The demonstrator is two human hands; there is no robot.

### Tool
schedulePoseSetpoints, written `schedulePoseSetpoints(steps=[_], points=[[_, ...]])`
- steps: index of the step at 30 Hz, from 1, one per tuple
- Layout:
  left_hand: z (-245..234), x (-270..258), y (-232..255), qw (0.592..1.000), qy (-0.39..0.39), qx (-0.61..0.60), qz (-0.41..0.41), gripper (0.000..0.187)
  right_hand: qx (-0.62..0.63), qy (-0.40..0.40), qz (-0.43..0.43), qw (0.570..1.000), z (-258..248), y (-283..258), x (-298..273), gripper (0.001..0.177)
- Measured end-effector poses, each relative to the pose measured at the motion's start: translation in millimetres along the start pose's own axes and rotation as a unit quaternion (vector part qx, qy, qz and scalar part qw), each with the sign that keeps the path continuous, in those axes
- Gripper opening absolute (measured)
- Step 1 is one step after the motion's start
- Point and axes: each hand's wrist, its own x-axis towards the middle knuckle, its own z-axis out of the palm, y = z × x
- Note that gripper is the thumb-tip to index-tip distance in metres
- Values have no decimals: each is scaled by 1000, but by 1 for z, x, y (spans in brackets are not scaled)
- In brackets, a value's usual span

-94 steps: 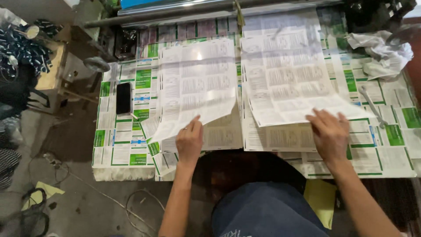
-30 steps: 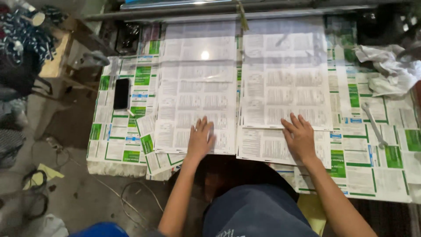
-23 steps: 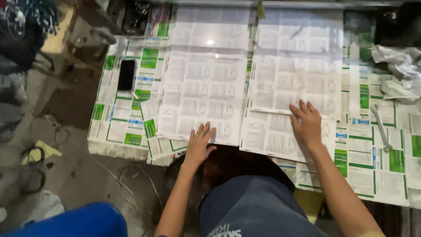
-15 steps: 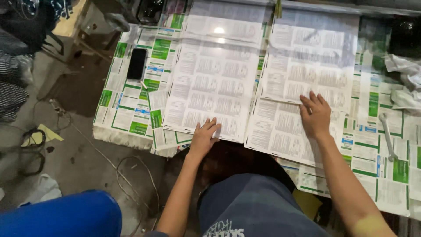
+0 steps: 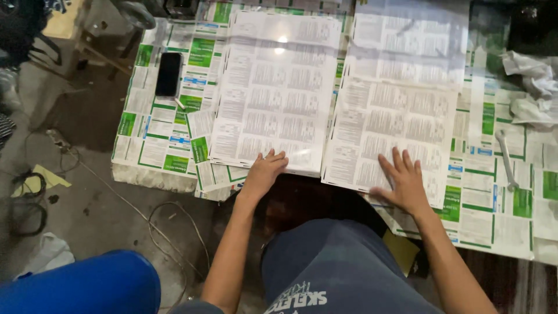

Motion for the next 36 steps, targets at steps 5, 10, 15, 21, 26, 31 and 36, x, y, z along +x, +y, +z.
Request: schedulePoseSetpoints(steps=[5,10,15,21,26,31,36], points=[[-11,-4,11,994,94,0,48,17,-38,-25,-28,999,-5,0,-22,85],[-25,3,20,990,129,-44,22,9,-101,-37,-93,990,-12,-4,-28,66],[-41,18,19,977,23,-166,-134,21,-111,-12,-169,979,-21,2,-33,42],[-52,39,6,966,-11,-200,-166,22,-75,6,-139,987,-23,4,-30,28],[-85,51,39,978,-16,-144,-148,22,-35,-26,4,999,-47,-10,-14,9],[-96,46,59,992,55,-48,-102,28,185,-29,135,973,-79,-18,-2,10],[-48,7,75,974,200,98,-39,53,-96,343,34,934,-119,-78,-17,17]])
